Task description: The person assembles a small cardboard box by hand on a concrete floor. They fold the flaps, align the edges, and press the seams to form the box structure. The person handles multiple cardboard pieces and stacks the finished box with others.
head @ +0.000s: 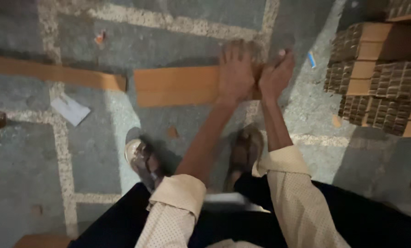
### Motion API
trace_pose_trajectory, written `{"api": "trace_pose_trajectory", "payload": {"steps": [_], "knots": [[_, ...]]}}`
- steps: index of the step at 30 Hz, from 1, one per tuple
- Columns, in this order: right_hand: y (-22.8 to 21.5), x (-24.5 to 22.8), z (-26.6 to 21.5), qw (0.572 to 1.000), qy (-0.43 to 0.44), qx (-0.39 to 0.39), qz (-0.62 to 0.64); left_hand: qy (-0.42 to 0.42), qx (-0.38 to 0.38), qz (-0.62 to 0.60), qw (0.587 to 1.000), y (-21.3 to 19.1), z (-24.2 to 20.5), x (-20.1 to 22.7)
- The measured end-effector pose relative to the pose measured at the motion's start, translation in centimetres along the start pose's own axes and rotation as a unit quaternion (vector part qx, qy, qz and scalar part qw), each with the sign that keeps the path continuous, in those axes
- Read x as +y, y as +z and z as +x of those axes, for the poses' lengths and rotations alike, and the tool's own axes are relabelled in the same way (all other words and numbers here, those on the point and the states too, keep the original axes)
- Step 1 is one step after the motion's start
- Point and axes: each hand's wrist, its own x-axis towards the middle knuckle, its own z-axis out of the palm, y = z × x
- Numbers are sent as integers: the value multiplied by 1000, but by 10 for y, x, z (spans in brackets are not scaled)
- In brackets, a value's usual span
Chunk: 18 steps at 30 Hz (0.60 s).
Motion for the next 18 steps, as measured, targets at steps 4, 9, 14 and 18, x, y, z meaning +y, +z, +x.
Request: {"api": "trace_pose_trajectory", "payload": {"steps": [4,9,14,18], "knots": [[-7,-18,-4,999,-34,12,-3,-58,45,4,997,-62,-20,-72],[-19,-34,-9,1000,-22,-17,-4,-137,127,47,981,-124,-31,-121],[-13,-41,-7,1000,-26,3,-11,-127,140,74,979,-121,-28,-117],[-13,-35,-6,999,-50,0,-7,-18,124,15,992,-62,-18,-47]]}}
